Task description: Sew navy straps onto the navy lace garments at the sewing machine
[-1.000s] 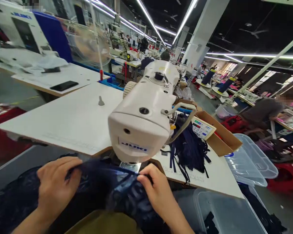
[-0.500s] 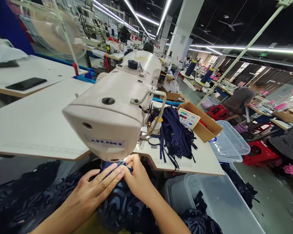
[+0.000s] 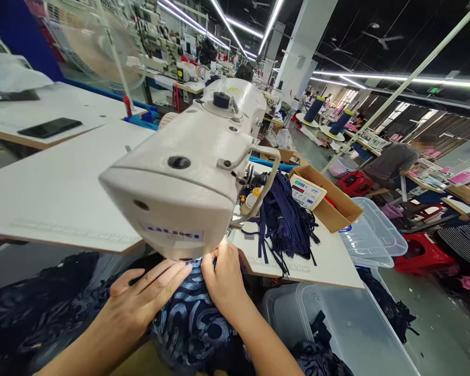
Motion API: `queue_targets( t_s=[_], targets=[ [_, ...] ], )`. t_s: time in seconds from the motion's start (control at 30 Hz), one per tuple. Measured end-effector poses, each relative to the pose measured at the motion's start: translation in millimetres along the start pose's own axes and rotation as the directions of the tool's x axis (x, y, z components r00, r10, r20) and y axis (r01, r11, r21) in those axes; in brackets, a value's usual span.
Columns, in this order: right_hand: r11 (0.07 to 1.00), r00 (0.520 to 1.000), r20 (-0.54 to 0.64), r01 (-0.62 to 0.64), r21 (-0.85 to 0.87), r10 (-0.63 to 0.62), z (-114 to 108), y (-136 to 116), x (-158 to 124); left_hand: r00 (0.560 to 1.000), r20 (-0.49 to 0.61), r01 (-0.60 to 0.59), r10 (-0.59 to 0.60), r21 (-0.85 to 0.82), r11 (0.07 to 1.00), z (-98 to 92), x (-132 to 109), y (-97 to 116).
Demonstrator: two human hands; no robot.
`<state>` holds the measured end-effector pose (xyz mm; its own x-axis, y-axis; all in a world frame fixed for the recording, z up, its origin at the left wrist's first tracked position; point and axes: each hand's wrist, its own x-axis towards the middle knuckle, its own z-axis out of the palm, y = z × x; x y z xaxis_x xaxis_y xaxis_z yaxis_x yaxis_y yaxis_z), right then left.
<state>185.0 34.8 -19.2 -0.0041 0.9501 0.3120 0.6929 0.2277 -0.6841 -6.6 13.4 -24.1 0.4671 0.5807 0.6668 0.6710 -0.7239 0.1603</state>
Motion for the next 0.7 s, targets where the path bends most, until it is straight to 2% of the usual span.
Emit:
queue_targets(
  t_s=[0.13,0.37,0.53,0.63,0.7],
  targets=[
    [1.0,1.0,-0.003,-0.011,-0.026,0.011,0.5,1.4,-1.2,0.999,0.037,0.005,-0.004,-0.007,1.0,-2.0,1.4,0.2],
    [0.999,1.0,-0.004,0.03,-0.037,-0.031,-1.5,-2.1,-0.9,0.999,0.003,-0.042,0.041,0.039,0.998,0.8,0.3,-4.3],
    [0.999,0.999,0.001,0.04,0.006,-0.04,-3.2,-6.5,1.6,0.993,0.108,-0.046,0.042,0.033,0.998,-3.6,-3.8,-5.9],
    [0.998,0.999,-0.024,0.047,0.045,-0.046,-4.3,-10.8,2.3,0.996,0.083,0.009,-0.009,-0.002,1.0,-1.7,-7.7,-7.1],
    [0.997,1.0,-0.027,0.018,0.072,-0.016,-4.5,-12.2,2.6,0.999,0.053,-0.003,0.002,0.015,1.0,2.3,-9.5,-10.5]
  ],
)
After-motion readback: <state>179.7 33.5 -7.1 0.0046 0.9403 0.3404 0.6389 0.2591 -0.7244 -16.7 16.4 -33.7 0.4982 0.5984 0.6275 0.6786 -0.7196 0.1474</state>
